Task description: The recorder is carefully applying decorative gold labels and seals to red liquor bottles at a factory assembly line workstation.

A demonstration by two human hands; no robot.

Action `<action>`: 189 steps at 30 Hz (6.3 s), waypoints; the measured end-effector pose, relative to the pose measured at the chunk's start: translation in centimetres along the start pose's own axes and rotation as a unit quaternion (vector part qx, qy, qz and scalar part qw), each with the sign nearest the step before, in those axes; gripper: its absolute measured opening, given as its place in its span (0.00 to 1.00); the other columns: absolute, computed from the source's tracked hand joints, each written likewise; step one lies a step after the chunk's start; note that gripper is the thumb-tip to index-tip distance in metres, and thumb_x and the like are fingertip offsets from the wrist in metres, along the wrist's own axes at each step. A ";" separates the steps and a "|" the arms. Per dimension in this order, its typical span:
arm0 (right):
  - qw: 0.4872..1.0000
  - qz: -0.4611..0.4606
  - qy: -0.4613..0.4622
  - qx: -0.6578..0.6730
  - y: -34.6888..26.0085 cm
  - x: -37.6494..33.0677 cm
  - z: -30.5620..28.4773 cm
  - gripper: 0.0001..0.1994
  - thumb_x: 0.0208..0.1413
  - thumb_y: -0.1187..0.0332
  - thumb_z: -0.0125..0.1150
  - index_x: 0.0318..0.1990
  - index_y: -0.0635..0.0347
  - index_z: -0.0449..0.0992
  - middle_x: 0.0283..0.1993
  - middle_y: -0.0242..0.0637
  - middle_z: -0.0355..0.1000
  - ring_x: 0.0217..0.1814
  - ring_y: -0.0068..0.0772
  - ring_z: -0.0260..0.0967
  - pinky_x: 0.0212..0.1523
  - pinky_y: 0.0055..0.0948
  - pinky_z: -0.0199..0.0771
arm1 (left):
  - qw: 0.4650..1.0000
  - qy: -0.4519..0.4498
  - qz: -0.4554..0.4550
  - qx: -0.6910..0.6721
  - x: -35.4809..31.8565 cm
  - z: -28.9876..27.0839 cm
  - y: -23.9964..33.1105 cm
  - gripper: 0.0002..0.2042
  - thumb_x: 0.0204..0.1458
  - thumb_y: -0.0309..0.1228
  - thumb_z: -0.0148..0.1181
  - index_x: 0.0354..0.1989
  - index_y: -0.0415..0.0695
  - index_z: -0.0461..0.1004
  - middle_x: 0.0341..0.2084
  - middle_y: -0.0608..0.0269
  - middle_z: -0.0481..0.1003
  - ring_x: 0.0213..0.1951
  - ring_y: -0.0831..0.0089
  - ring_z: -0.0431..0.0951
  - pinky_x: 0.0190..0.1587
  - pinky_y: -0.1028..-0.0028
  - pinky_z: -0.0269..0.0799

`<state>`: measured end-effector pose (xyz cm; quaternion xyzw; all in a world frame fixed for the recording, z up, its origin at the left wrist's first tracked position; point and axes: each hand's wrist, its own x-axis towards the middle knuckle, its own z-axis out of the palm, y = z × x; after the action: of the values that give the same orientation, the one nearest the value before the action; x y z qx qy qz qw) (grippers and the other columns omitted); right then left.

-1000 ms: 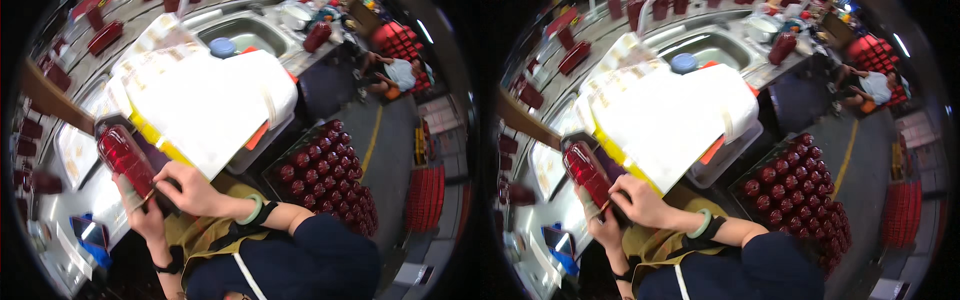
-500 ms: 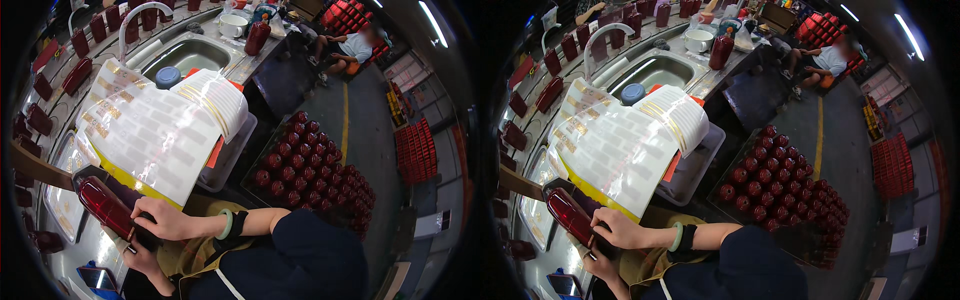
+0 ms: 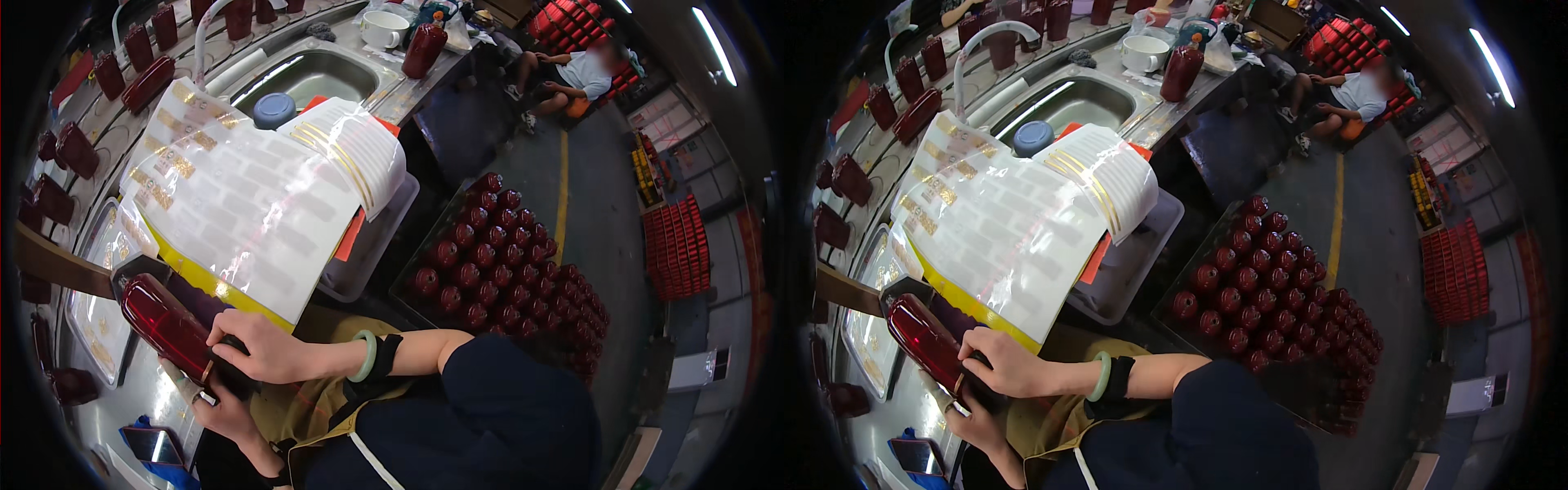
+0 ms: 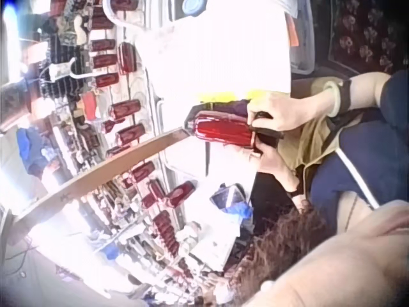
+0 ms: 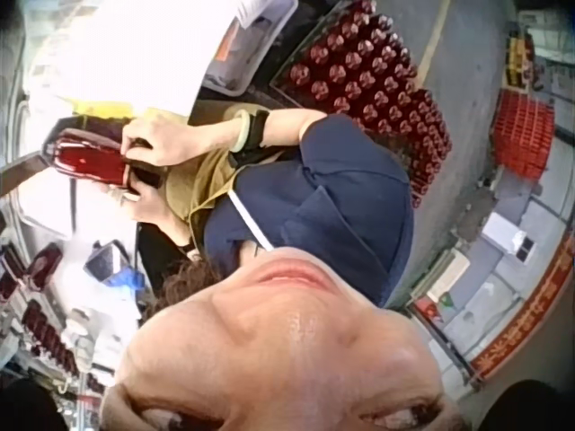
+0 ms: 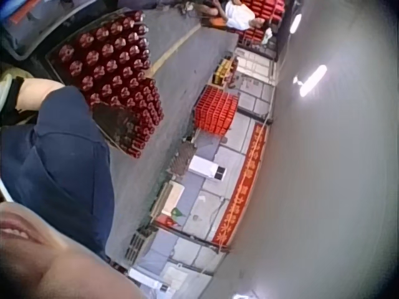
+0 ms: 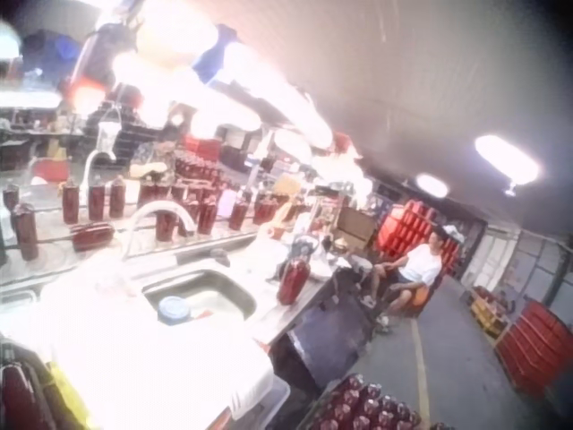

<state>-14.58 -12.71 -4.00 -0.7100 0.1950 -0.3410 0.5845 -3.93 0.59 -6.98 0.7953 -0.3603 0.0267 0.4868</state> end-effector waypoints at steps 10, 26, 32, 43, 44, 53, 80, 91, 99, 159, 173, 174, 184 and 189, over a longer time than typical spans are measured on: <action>1.000 0.020 -0.016 -0.002 -0.1 0.0 -0.1 0.06 0.60 0.73 0.61 0.41 0.64 0.73 0.40 0.45 0.73 0.46 0.50 0.72 0.48 0.40 0.72 | 0.999 -0.044 -0.016 0.026 -0.6 -1.0 -2.5 0.33 0.54 0.15 0.54 0.73 0.39 0.62 0.67 0.46 0.70 0.63 0.54 0.75 0.60 0.64 0.71; 1.000 0.025 -0.012 -0.002 -0.3 0.2 -0.4 0.06 0.60 0.74 0.62 0.42 0.66 0.76 0.39 0.45 0.76 0.44 0.43 0.75 0.47 0.34 0.73 | 0.999 0.004 0.032 0.044 0.1 0.1 -0.5 0.29 0.57 0.17 0.58 0.70 0.35 0.64 0.68 0.42 0.67 0.68 0.52 0.69 0.65 0.64 0.65; 0.999 0.041 -0.028 -0.018 -0.7 0.1 -0.6 0.07 0.61 0.73 0.62 0.43 0.66 0.77 0.39 0.44 0.77 0.44 0.40 0.77 0.46 0.33 0.74 | 0.997 0.035 0.053 0.037 1.1 -0.2 2.5 0.31 0.54 0.16 0.61 0.70 0.35 0.64 0.63 0.39 0.71 0.63 0.52 0.74 0.62 0.63 0.68; 0.992 0.094 0.000 -0.090 -1.1 0.8 -1.3 0.06 0.61 0.73 0.63 0.43 0.67 0.79 0.37 0.46 0.78 0.39 0.40 0.78 0.42 0.33 0.76 | 0.997 -0.068 -0.024 0.040 0.6 -0.7 -0.6 0.33 0.54 0.21 0.63 0.70 0.33 0.61 0.68 0.34 0.63 0.71 0.35 0.56 0.72 0.54 0.56; 0.994 0.089 -0.007 -0.063 -1.5 0.6 -0.8 0.06 0.62 0.74 0.63 0.43 0.67 0.79 0.36 0.44 0.78 0.38 0.34 0.77 0.42 0.31 0.75 | 0.997 -0.068 -0.018 0.036 0.7 -0.6 -0.7 0.33 0.54 0.20 0.63 0.70 0.33 0.61 0.67 0.35 0.64 0.71 0.36 0.57 0.72 0.55 0.56; 0.991 0.086 -0.061 -0.077 -1.7 0.2 -0.5 0.06 0.64 0.73 0.61 0.43 0.69 0.76 0.35 0.44 0.78 0.37 0.29 0.74 0.41 0.29 0.73 | 1.000 -0.020 -0.019 -0.003 1.5 -1.0 0.0 0.43 0.47 0.22 0.72 0.73 0.35 0.56 0.66 0.42 0.68 0.67 0.44 0.68 0.72 0.58 0.59; 0.986 0.075 -0.105 -0.104 -3.0 9.2 -8.1 0.07 0.69 0.72 0.52 0.45 0.65 0.75 0.40 0.34 0.70 0.43 0.25 0.67 0.48 0.24 0.67 | 0.985 -0.096 -0.085 -0.112 2.9 -1.9 0.6 0.55 0.39 0.28 0.81 0.75 0.34 0.50 0.69 0.39 0.62 0.66 0.48 0.70 0.64 0.62 0.70; 0.980 -0.005 -0.127 -0.156 -4.8 13.7 -4.2 0.09 0.55 0.67 0.71 0.40 0.60 0.79 0.34 0.38 0.69 0.30 0.29 0.65 0.34 0.30 0.67 | 0.996 0.028 -0.038 -0.074 15.1 -6.1 -5.2 0.31 0.56 0.32 0.70 0.67 0.35 0.67 0.57 0.46 0.77 0.59 0.61 0.77 0.63 0.60 0.69; 0.983 -0.048 -0.136 -0.117 -4.3 11.8 -2.8 0.07 0.60 0.66 0.66 0.38 0.60 0.79 0.38 0.40 0.69 0.38 0.39 0.72 0.43 0.34 0.72 | 0.962 -0.203 0.022 0.179 28.7 -3.0 -19.2 0.16 0.57 0.34 0.61 0.52 0.39 0.78 0.44 0.48 0.81 0.50 0.49 0.80 0.54 0.60 0.71; 0.968 0.157 -0.194 -0.029 4.2 27.7 6.3 0.12 0.60 0.62 0.68 0.40 0.64 0.82 0.33 0.25 0.74 0.35 0.15 0.65 0.38 0.21 0.65 | 0.894 -0.151 -0.205 -0.370 24.9 -3.5 -10.6 0.24 0.58 0.25 0.67 0.60 0.26 0.68 0.46 0.50 0.83 0.45 0.76 0.80 0.51 0.73 0.75; 0.963 0.190 -0.188 0.022 5.9 27.6 6.6 0.12 0.61 0.77 0.57 0.51 0.66 0.74 0.44 0.35 0.76 0.41 0.25 0.75 0.40 0.24 0.76 | 0.929 -0.116 -0.137 -0.323 23.8 -1.6 -11.8 0.34 0.44 0.24 0.76 0.62 0.29 0.68 0.33 0.56 0.84 0.35 0.75 0.83 0.42 0.74 0.79; 0.960 0.179 -0.204 0.063 5.9 27.6 6.7 0.11 0.61 0.76 0.57 0.51 0.66 0.74 0.44 0.35 0.76 0.42 0.25 0.74 0.42 0.25 0.75 | 0.933 -0.102 -0.160 -0.306 23.7 -1.5 -11.7 0.32 0.44 0.23 0.75 0.60 0.29 0.70 0.32 0.55 0.83 0.34 0.74 0.83 0.41 0.74 0.80; 0.965 0.110 -0.234 -0.041 7.4 30.1 6.6 0.15 0.63 0.67 0.64 0.53 0.66 0.78 0.47 0.33 0.76 0.48 0.24 0.73 0.51 0.27 0.72 | 0.968 -0.108 -0.110 -0.198 24.5 -1.8 -11.3 0.21 0.49 0.19 0.66 0.52 0.25 0.72 0.31 0.49 0.84 0.34 0.68 0.86 0.37 0.71 0.80; 0.965 0.106 -0.240 0.002 7.8 30.4 6.4 0.14 0.64 0.66 0.65 0.52 0.65 0.77 0.47 0.32 0.76 0.49 0.24 0.73 0.51 0.28 0.72 | 0.959 -0.082 -0.093 -0.256 24.1 -1.9 -10.7 0.24 0.46 0.23 0.72 0.52 0.26 0.74 0.30 0.51 0.84 0.33 0.71 0.85 0.36 0.72 0.79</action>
<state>11.97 -30.64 -4.30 -0.7452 0.1220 -0.0971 0.6484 20.92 -8.24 -4.61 0.6739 -0.3181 -0.1775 0.6428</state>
